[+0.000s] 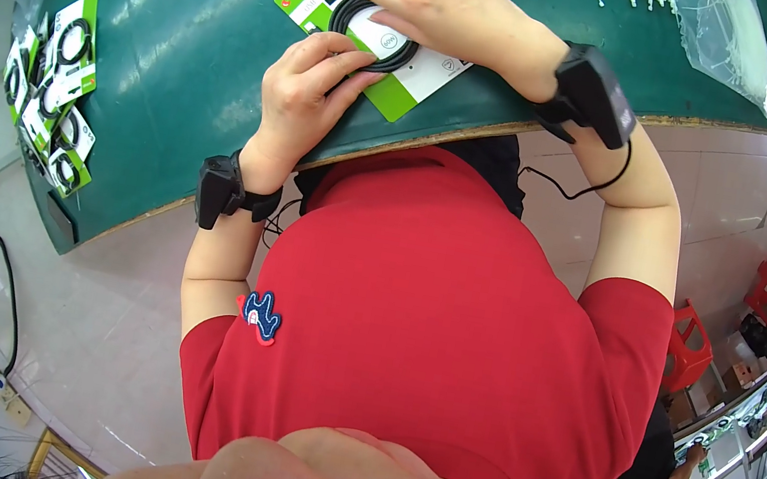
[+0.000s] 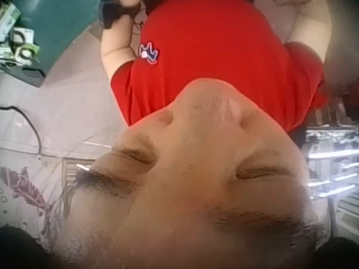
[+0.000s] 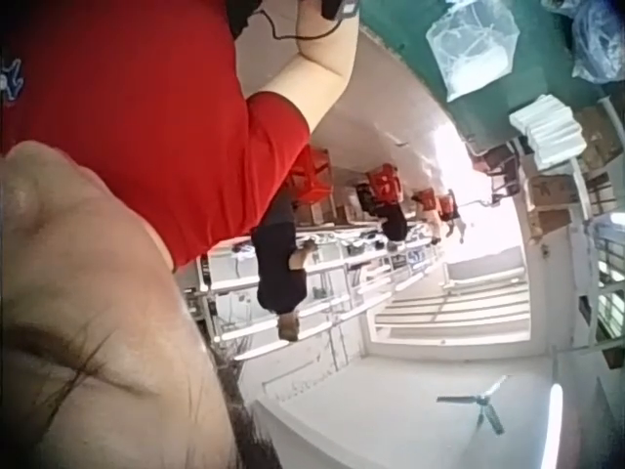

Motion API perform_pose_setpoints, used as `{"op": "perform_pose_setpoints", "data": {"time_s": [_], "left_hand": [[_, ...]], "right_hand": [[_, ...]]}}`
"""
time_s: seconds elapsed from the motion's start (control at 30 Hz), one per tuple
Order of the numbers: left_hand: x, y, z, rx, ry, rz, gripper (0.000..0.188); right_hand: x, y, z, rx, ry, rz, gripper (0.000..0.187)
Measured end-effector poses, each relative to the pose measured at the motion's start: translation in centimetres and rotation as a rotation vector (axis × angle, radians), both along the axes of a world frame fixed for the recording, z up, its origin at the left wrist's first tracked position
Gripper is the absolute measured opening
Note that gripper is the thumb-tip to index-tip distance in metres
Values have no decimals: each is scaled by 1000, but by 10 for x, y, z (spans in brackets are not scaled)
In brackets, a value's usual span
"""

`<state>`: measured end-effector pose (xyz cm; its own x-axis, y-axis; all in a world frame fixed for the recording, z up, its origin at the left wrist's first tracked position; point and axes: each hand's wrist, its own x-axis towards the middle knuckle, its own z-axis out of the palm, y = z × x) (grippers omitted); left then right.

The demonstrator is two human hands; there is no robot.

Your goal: Packaging USB cables into retail cardboard packs.

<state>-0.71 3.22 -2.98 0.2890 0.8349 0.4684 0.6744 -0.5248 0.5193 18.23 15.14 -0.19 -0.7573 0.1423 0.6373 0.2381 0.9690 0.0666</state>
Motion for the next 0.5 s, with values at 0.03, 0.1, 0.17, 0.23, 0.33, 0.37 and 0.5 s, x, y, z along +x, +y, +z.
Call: {"op": "perform_pose_setpoints", "data": {"time_s": [0.03, 0.1, 0.17, 0.23, 0.33, 0.37, 0.5], "left_hand": [[0, 0, 0, -2, 1, 0, 19], [-2, -1, 0, -5, 4, 3, 19], [-2, 0, -1, -4, 1, 3, 18], [-2, 0, -1, -3, -5, -1, 17], [-2, 1, -1, 4, -10, -3, 17], [-2, 1, -1, 4, -12, -2, 17], [-3, -1, 0, -1, -11, 4, 17]], "right_hand": [[-2, -1, 4, -125, -65, 1, 22], [-6, -4, 10, -377, -199, 2, 21], [-7, 1, 3, -374, -176, 40, 21], [-8, 5, -2, -368, -132, 112, 21], [-5, 8, -1, -165, -140, 71, 17], [-5, 9, 0, -63, -143, 54, 16], [14, -4, 10, -532, 22, 53, 23]]}}
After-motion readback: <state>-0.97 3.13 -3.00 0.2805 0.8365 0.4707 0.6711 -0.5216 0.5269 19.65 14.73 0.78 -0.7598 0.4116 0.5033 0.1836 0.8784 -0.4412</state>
